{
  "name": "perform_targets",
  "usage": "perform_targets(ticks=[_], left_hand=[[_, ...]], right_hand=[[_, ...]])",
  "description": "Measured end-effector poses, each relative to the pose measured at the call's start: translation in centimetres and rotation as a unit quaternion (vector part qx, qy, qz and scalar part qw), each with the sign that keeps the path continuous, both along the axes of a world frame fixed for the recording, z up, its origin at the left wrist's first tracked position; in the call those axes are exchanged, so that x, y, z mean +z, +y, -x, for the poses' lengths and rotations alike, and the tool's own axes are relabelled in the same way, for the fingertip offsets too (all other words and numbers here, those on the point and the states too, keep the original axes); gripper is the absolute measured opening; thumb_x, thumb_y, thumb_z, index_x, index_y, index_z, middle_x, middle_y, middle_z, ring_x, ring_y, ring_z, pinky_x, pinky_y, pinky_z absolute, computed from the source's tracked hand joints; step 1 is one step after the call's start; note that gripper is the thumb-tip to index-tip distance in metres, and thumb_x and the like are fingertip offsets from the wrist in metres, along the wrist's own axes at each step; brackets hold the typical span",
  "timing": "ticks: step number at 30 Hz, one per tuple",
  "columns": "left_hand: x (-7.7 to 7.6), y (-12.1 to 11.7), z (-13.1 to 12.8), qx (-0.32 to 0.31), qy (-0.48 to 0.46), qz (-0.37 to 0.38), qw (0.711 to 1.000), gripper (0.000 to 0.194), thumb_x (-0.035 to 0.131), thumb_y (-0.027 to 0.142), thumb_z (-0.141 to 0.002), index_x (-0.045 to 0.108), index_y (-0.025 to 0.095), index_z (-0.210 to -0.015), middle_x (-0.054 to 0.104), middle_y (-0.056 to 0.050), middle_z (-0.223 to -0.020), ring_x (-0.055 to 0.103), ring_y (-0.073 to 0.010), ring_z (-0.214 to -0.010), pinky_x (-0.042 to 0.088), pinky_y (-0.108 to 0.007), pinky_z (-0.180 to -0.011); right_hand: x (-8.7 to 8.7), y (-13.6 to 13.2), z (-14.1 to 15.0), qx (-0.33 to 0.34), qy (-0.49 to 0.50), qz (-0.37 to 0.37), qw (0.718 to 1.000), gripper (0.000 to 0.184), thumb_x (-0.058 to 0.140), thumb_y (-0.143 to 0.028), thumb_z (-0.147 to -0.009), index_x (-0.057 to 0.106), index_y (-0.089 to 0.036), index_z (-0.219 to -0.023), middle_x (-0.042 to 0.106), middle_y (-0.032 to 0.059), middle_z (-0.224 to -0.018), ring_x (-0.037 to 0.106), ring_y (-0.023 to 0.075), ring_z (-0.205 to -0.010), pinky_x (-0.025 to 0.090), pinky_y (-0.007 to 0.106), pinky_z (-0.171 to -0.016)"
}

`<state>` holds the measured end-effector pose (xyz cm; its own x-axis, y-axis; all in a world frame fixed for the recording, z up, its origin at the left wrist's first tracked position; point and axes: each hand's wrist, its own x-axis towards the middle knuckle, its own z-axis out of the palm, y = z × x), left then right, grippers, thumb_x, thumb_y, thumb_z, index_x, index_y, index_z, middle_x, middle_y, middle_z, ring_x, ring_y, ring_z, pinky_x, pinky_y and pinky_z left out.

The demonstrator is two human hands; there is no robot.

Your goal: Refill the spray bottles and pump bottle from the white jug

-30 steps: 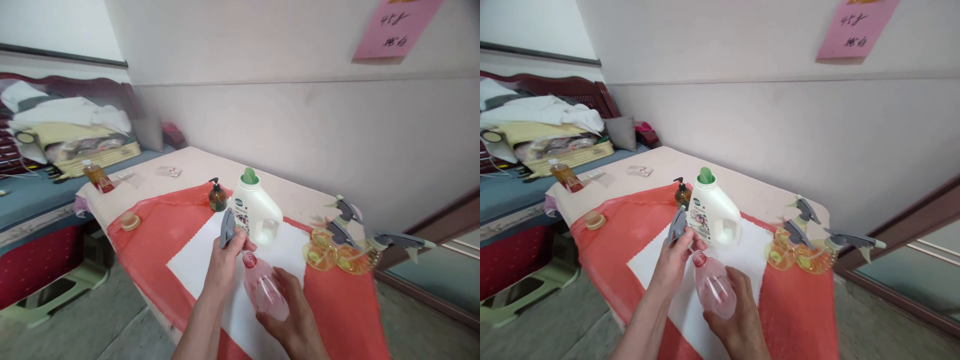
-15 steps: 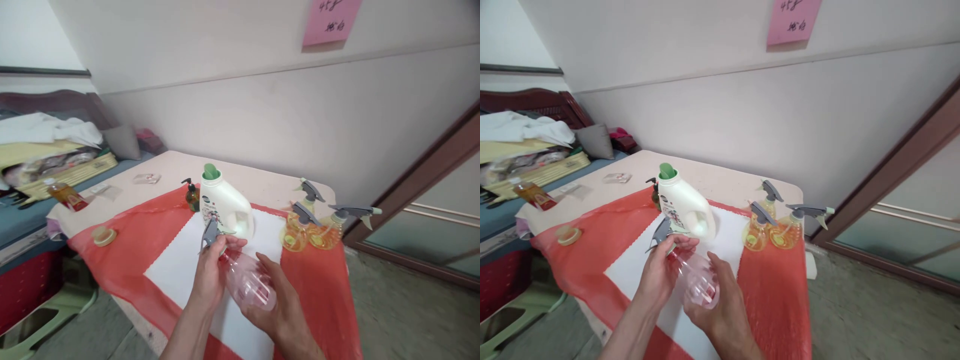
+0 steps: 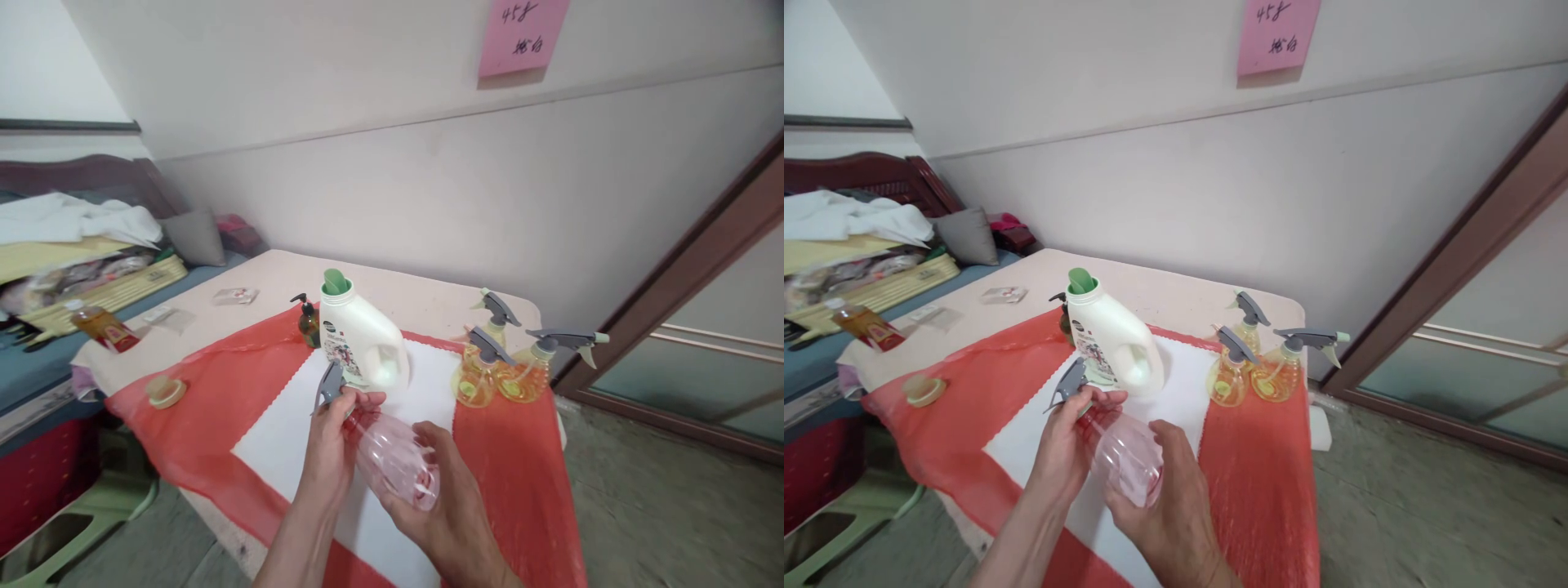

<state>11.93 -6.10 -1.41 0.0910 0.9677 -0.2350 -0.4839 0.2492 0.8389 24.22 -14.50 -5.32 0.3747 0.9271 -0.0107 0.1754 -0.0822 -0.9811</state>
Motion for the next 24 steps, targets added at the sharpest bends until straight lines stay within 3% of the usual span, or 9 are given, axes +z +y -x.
perform_targets(ticks=[3,7,11,13,15,17,19,21,24], left_hand=[[-0.1,-0.2,-0.2,-0.007,-0.016,0.006,1.0,0.024,0.065,0.039,-0.079,0.062,0.017,-0.07,0.075,-0.008,-0.08,0.068,-0.0203,-0.081,0.049,-0.034,-0.083],[-0.2,-0.6,-0.2,-0.038,-0.024,-0.007,0.999,0.024,0.062,0.039,-0.082,0.062,0.018,-0.07,0.075,-0.008,-0.081,0.068,-0.0207,-0.085,0.048,-0.035,-0.088],[-0.1,-0.7,-0.1,-0.052,-0.018,-0.019,0.998,0.022,0.062,0.037,-0.082,0.062,0.018,-0.072,0.075,-0.007,-0.081,0.069,-0.0217,-0.087,0.048,-0.036,-0.089],[0.0,-0.7,-0.1,-0.055,-0.014,-0.023,0.998,0.021,0.063,0.037,-0.081,0.062,0.018,-0.071,0.074,-0.006,-0.076,0.069,-0.0224,-0.085,0.049,-0.036,-0.087],[0.0,-0.6,-0.1,-0.044,-0.007,-0.025,0.999,0.023,0.064,0.039,-0.079,0.061,0.018,-0.069,0.073,-0.006,-0.07,0.07,-0.023,-0.081,0.05,-0.036,-0.084],[-0.1,-0.4,0.0,-0.011,0.003,-0.024,1.0,0.025,0.065,0.041,-0.077,0.06,0.018,-0.067,0.071,-0.005,-0.065,0.07,-0.0229,-0.076,0.051,-0.035,-0.08],[-0.2,0.0,0.2,0.037,0.018,-0.02,0.999,0.025,0.066,0.041,-0.075,0.059,0.019,-0.065,0.071,-0.004,-0.063,0.069,-0.0214,-0.071,0.051,-0.033,-0.077],[-0.3,0.5,0.6,0.087,0.03,-0.007,0.996,0.024,0.067,0.039,-0.074,0.059,0.019,-0.065,0.071,-0.003,-0.063,0.068,-0.0192,-0.067,0.051,-0.031,-0.074],[-0.3,1.0,0.9,0.118,0.016,0.01,0.993,0.024,0.068,0.039,-0.074,0.058,0.019,-0.066,0.07,-0.002,-0.062,0.068,-0.0175,-0.068,0.051,-0.03,-0.076]], right_hand=[[0.2,-0.1,0.3,0.037,0.138,0.003,0.99,0.056,0.077,-0.041,-0.055,0.054,-0.024,-0.103,0.062,0.0027,-0.093,0.059,0.0216,-0.083,0.047,0.032,-0.068],[0.6,-0.2,0.3,0.138,0.402,0.053,0.904,0.046,0.07,-0.052,-0.068,0.058,-0.019,-0.098,0.062,0.0032,-0.086,0.058,0.0165,-0.072,0.04,0.024,-0.055],[0.7,-0.4,0.4,0.091,0.525,0.137,0.835,0.041,0.072,-0.051,-0.069,0.061,-0.018,-0.091,0.065,0.0032,-0.079,0.061,0.0152,-0.066,0.046,0.025,-0.058],[0.8,-0.5,0.4,0.091,0.571,0.193,0.793,0.045,0.067,-0.059,-0.07,0.06,-0.02,-0.092,0.065,0.0039,-0.075,0.062,0.0195,-0.063,0.049,0.029,-0.053],[0.8,-0.3,0.4,0.096,0.58,0.229,0.776,0.053,0.059,-0.068,-0.073,0.058,-0.022,-0.099,0.065,0.0053,-0.079,0.064,0.0239,-0.061,0.048,0.032,-0.045],[0.5,0.1,0.6,0.089,0.572,0.23,0.782,0.061,0.054,-0.076,-0.074,0.056,-0.023,-0.104,0.066,0.0077,-0.094,0.066,0.0245,-0.067,0.05,0.033,-0.045],[-0.2,0.4,0.9,0.076,0.541,0.208,0.811,0.071,0.054,-0.082,-0.069,0.052,-0.025,-0.112,0.061,0.0108,-0.114,0.066,0.0254,-0.081,0.053,0.034,-0.05],[-1.3,0.5,1.5,0.064,0.456,0.141,0.877,0.084,0.067,-0.079,-0.057,0.046,-0.03,-0.122,0.053,0.0125,-0.129,0.063,0.0283,-0.097,0.055,0.036,-0.057],[-2.5,0.0,2.3,0.044,0.273,0.001,0.961,0.104,0.089,-0.054,-0.044,0.037,-0.035,-0.132,0.049,0.011,-0.133,0.058,0.0276,-0.109,0.055,0.038,-0.076]])
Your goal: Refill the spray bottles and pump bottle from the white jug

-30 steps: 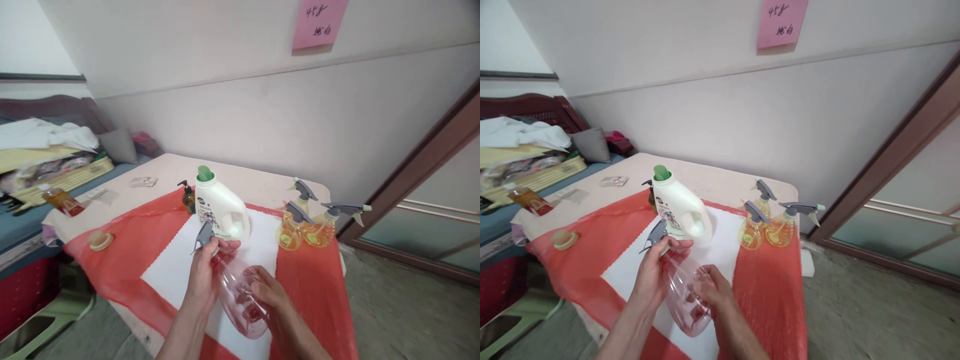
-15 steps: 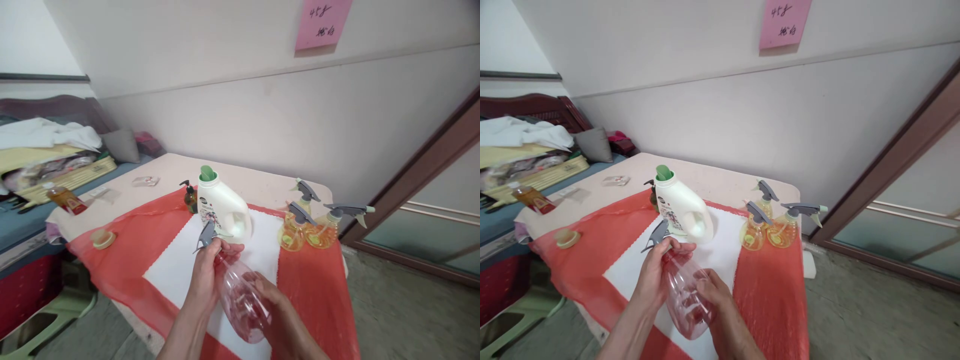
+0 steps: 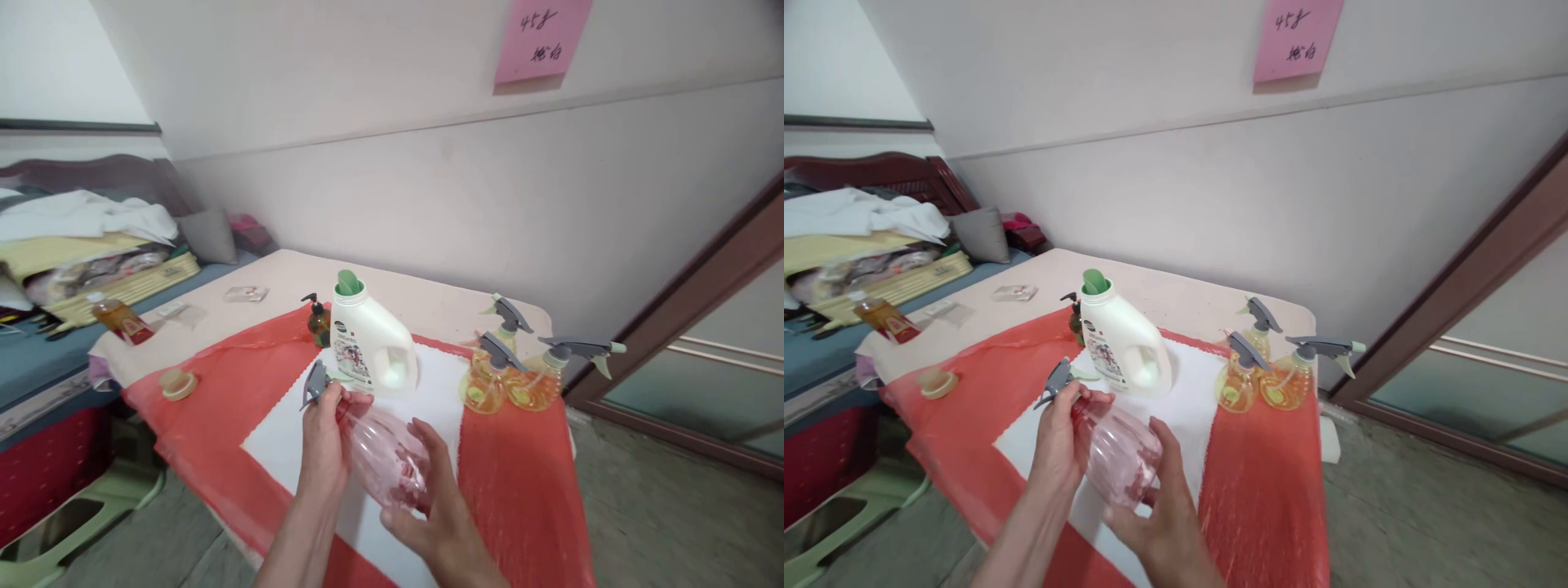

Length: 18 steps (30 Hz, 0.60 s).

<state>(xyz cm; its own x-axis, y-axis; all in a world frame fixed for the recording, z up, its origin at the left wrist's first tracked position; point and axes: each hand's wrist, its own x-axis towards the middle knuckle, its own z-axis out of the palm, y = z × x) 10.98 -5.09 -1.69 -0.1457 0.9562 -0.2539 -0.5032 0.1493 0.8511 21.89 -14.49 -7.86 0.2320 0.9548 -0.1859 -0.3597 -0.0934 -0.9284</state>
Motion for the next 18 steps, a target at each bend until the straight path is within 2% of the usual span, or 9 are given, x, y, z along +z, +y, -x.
perform_targets(ticks=[2,4,6,7,9,11,13,15,18], left_hand=[[0.11,-0.05,0.05,-0.023,-0.025,-0.009,0.999,0.024,0.069,0.039,-0.074,0.058,0.019,-0.066,0.071,-0.002,-0.064,0.069,-0.0184,-0.073,0.051,-0.031,-0.078],[0.22,-0.28,0.01,-0.058,-0.035,-0.025,0.997,0.026,0.069,0.04,-0.075,0.058,0.019,-0.066,0.072,-0.004,-0.067,0.07,-0.0204,-0.078,0.051,-0.032,-0.08],[0.19,-0.48,0.01,-0.063,-0.014,-0.031,0.997,0.026,0.069,0.041,-0.075,0.058,0.019,-0.066,0.073,-0.005,-0.07,0.07,-0.0219,-0.08,0.052,-0.033,-0.079],[0.1,-0.5,0.05,-0.051,0.001,-0.028,0.998,0.026,0.069,0.041,-0.074,0.058,0.019,-0.066,0.073,-0.005,-0.07,0.07,-0.022,-0.078,0.052,-0.033,-0.077],[-0.21,-0.37,0.22,-0.006,0.023,-0.012,1.0,0.025,0.07,0.041,-0.073,0.058,0.019,-0.067,0.072,-0.004,-0.068,0.07,-0.0211,-0.073,0.052,-0.031,-0.071],[-0.48,-0.13,0.43,0.031,0.019,0.007,0.999,0.025,0.07,0.041,-0.071,0.058,0.02,-0.068,0.071,-0.002,-0.066,0.069,-0.0201,-0.069,0.051,-0.03,-0.068],[-0.49,-0.01,0.55,0.03,0.005,0.018,0.999,0.025,0.071,0.041,-0.07,0.057,0.02,-0.068,0.072,-0.002,-0.067,0.069,-0.0195,-0.069,0.051,-0.029,-0.068],[-0.19,-0.14,0.46,-0.012,-0.011,0.021,1.0,0.026,0.071,0.041,-0.071,0.056,0.02,-0.068,0.073,-0.004,-0.071,0.069,-0.0198,-0.072,0.051,-0.03,-0.07],[0.39,-0.53,0.1,-0.052,-0.016,-0.001,0.999,0.026,0.07,0.04,-0.073,0.057,0.019,-0.067,0.074,-0.005,-0.074,0.069,-0.0199,-0.077,0.052,-0.031,-0.078]], right_hand=[[-0.17,-0.24,0.07,0.022,-0.001,-0.002,1.0,0.101,0.089,-0.052,-0.047,0.038,-0.032,-0.131,0.057,0.0092,-0.121,0.064,0.0239,-0.093,0.056,0.035,-0.072],[0.09,-0.17,-0.21,0.087,0.12,0.064,0.987,0.087,0.073,-0.072,-0.059,0.041,-0.026,-0.126,0.064,0.0074,-0.1,0.066,0.0193,-0.065,0.051,0.029,-0.05],[0.43,0.13,-0.49,0.145,0.239,0.121,0.953,0.083,0.048,-0.085,-0.07,0.044,-0.021,-0.121,0.065,0.0072,-0.085,0.063,0.018,-0.05,0.043,0.024,-0.039],[0.53,0.29,-0.53,0.151,0.266,0.136,0.942,0.084,0.043,-0.088,-0.07,0.045,-0.02,-0.12,0.066,0.0084,-0.085,0.064,0.0193,-0.052,0.044,0.024,-0.039],[0.49,0.5,-0.34,0.112,0.249,0.126,0.954,0.088,0.057,-0.086,-0.061,0.045,-0.023,-0.122,0.066,0.0106,-0.1,0.069,0.0232,-0.07,0.05,0.028,-0.045],[0.24,0.51,0.03,0.043,0.183,0.065,0.98,0.1,0.081,-0.072,-0.047,0.04,-0.031,-0.129,0.062,0.0087,-0.116,0.068,0.0247,-0.09,0.056,0.031,-0.058],[0.01,0.39,0.25,0.005,0.115,0.01,0.993,0.112,0.093,-0.051,-0.036,0.037,-0.034,-0.132,0.063,0.0059,-0.115,0.067,0.0221,-0.092,0.054,0.028,-0.064],[-0.05,0.31,0.13,0.041,0.113,0.032,0.992,0.101,0.09,-0.054,-0.044,0.041,-0.029,-0.129,0.067,0.0055,-0.1,0.068,0.0194,-0.073,0.051,0.025,-0.054],[0.11,0.42,-0.39,0.143,0.223,0.124,0.956,0.085,0.053,-0.084,-0.067,0.048,-0.019,-0.12,0.068,0.0073,-0.078,0.063,0.0169,-0.05,0.043,0.022,-0.04]])
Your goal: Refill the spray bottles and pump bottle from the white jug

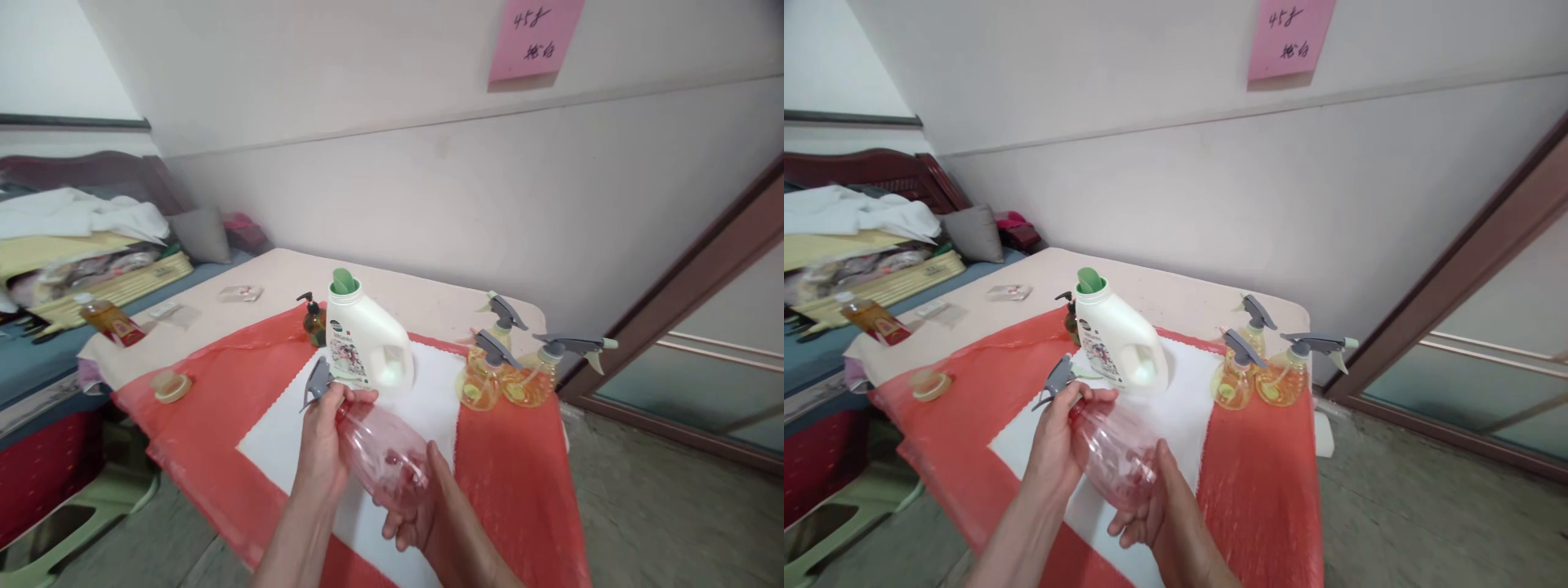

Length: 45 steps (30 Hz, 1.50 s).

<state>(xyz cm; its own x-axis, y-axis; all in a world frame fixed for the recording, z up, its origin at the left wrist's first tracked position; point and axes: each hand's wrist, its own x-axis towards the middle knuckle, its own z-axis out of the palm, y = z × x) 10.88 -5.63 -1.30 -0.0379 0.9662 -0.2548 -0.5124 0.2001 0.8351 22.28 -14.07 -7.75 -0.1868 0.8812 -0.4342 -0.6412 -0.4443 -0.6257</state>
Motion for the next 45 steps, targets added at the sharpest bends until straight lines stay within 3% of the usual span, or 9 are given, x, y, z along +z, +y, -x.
perform_targets(ticks=[2,8,14,20,26,30,35,41,45], left_hand=[[0.1,-0.1,-0.2,0.02,0.003,-0.015,1.0,0.024,0.069,0.038,-0.074,0.058,0.019,-0.066,0.072,-0.003,-0.07,0.069,-0.0192,-0.076,0.052,-0.033,-0.081],[-0.2,0.3,0.2,0.049,-0.013,0.018,0.999,0.025,0.07,0.037,-0.074,0.055,0.02,-0.064,0.071,-0.002,-0.066,0.069,-0.0191,-0.076,0.052,-0.032,-0.082],[0.1,0.0,0.0,0.022,0.003,-0.007,1.0,0.026,0.071,0.039,-0.074,0.057,0.019,-0.065,0.072,-0.003,-0.067,0.068,-0.0183,-0.075,0.051,-0.031,-0.08],[-0.3,0.3,0.3,0.052,-0.001,0.034,0.998,0.028,0.073,0.042,-0.068,0.057,0.019,-0.066,0.072,-0.003,-0.068,0.067,-0.0189,-0.071,0.051,-0.029,-0.07],[-0.6,0.2,0.4,0.026,0.009,-0.006,1.0,0.027,0.073,0.041,-0.072,0.064,0.016,-0.07,0.074,-0.008,-0.078,0.068,-0.021,-0.081,0.052,-0.033,-0.078],[-0.5,0.2,0.5,0.034,0.008,0.024,0.999,0.026,0.071,0.042,-0.074,0.062,0.017,-0.072,0.074,-0.007,-0.077,0.068,-0.0199,-0.078,0.051,-0.03,-0.074],[-0.2,0.3,0.7,0.017,-0.029,0.027,0.999,0.026,0.072,0.04,-0.072,0.058,0.018,-0.069,0.074,-0.007,-0.077,0.069,-0.0193,-0.08,0.051,-0.032,-0.082],[-0.3,0.2,0.7,0.033,-0.011,0.011,0.999,0.026,0.073,0.04,-0.072,0.062,0.017,-0.071,0.073,-0.006,-0.075,0.069,-0.0198,-0.08,0.051,-0.034,-0.084],[-0.3,0.1,0.6,0.0,0.023,-0.003,1.0,0.027,0.071,0.041,-0.074,0.065,0.015,-0.075,0.074,-0.007,-0.076,0.068,-0.0197,-0.078,0.05,-0.032,-0.079]], right_hand=[[0.1,0.1,-0.1,0.018,0.038,0.028,0.999,0.09,0.04,-0.09,-0.068,0.05,-0.017,-0.12,0.069,0.0102,-0.082,0.066,0.0188,-0.055,0.045,0.023,-0.041],[-0.4,0.2,0.2,-0.152,-0.147,-0.071,0.975,0.11,0.092,-0.053,-0.037,0.041,-0.033,-0.133,0.059,0.0095,-0.128,0.068,0.0231,-0.091,0.055,0.029,-0.061],[-1.0,0.7,-0.1,0.021,0.01,0.066,0.998,0.098,0.039,-0.094,-0.062,0.047,-0.019,-0.124,0.07,0.0113,-0.083,0.066,0.0211,-0.052,0.043,0.025,-0.037],[0.2,0.3,0.0,-0.153,-0.105,-0.079,0.979,0.103,0.095,-0.046,-0.034,0.048,-0.03,-0.125,0.067,0.0055,-0.113,0.067,0.0211,-0.088,0.055,0.029,-0.069],[0.0,0.5,-0.4,-0.018,0.036,0.077,0.996,0.084,0.048,-0.086,-0.069,0.052,-0.021,-0.122,0.07,0.0089,-0.088,0.066,0.0184,-0.058,0.046,0.024,-0.043],[-0.8,0.8,-0.1,-0.143,-0.053,-0.03,0.988,0.1,0.09,-0.059,-0.037,0.05,-0.032,-0.124,0.058,0.0092,-0.13,0.066,0.0268,-0.097,0.057,0.035,-0.068],[-0.7,0.6,-0.7,-0.03,-0.055,-0.007,0.998,0.087,0.064,-0.079,-0.064,0.047,-0.021,-0.127,0.067,0.0098,-0.09,0.066,0.0215,-0.06,0.048,0.029,-0.046],[-1.5,-0.2,0.0,-0.119,-0.241,-0.167,0.949,0.096,0.084,-0.057,-0.054,0.041,-0.032,-0.136,0.052,0.0106,-0.138,0.054,0.0291,-0.12,0.049,0.042,-0.093],[-1.8,-0.4,0.0,-0.104,-0.331,-0.196,0.917,0.098,0.087,-0.047,-0.05,0.042,-0.027,-0.135,0.061,0.0086,-0.12,0.06,0.0287,-0.105,0.049,0.043,-0.092]])
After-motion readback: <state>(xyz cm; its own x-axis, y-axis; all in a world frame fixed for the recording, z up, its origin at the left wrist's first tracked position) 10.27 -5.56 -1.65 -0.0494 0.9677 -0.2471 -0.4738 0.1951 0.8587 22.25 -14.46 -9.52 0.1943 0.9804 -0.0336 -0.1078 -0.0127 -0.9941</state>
